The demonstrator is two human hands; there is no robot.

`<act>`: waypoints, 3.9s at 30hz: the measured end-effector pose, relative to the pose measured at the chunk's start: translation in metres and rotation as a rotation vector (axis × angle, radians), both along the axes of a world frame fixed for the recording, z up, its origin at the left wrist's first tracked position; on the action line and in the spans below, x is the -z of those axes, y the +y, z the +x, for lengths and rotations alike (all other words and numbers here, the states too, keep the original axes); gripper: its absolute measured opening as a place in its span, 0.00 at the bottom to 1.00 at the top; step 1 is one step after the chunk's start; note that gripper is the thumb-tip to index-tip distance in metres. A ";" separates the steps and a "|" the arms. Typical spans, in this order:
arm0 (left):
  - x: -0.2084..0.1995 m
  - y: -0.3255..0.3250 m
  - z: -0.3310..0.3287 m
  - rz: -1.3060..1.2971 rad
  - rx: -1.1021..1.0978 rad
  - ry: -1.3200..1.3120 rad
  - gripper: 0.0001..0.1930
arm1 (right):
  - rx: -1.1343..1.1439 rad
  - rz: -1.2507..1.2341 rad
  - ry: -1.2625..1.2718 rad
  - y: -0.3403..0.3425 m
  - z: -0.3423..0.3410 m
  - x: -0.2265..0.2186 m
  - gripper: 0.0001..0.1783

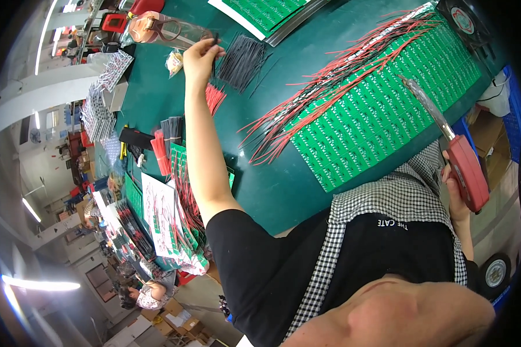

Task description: Assembling circuit boards by preparing and attaching wires using a handheld heat tool at a factory workbench.

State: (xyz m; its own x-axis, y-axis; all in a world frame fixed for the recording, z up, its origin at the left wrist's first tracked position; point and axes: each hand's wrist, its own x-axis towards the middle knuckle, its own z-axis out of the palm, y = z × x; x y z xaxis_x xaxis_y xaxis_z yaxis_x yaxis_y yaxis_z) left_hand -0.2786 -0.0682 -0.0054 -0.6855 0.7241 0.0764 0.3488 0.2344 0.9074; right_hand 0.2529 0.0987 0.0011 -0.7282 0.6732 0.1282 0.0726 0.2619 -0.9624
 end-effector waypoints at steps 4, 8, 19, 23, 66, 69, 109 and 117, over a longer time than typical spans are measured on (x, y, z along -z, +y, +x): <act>-0.015 0.011 0.073 0.390 -0.128 -0.052 0.06 | 0.033 0.038 -0.036 -0.001 0.010 0.000 0.26; 0.013 0.010 0.126 0.375 -0.143 -0.112 0.05 | -0.003 -0.041 0.011 -0.001 0.003 -0.007 0.23; -0.064 0.052 0.253 -0.220 0.682 -0.958 0.08 | -0.026 0.281 -0.014 0.034 -0.040 -0.027 0.25; -0.055 0.055 0.271 -0.185 0.823 -1.080 0.08 | -0.329 0.455 0.233 0.048 -0.069 -0.020 0.25; -0.010 0.063 0.302 -0.229 0.658 -1.199 0.05 | -0.237 -0.472 0.003 -0.005 -0.066 0.004 0.26; -0.011 0.062 0.301 -0.311 0.666 -1.157 0.06 | -0.293 -0.506 -0.074 -0.002 -0.068 -0.010 0.29; 0.006 -0.077 0.247 -0.373 0.207 0.716 0.11 | -0.330 -0.373 -0.125 -0.026 -0.054 0.003 0.30; 0.011 -0.084 0.231 -0.456 0.088 0.955 0.14 | -0.399 -0.641 -0.064 -0.036 -0.082 -0.006 0.25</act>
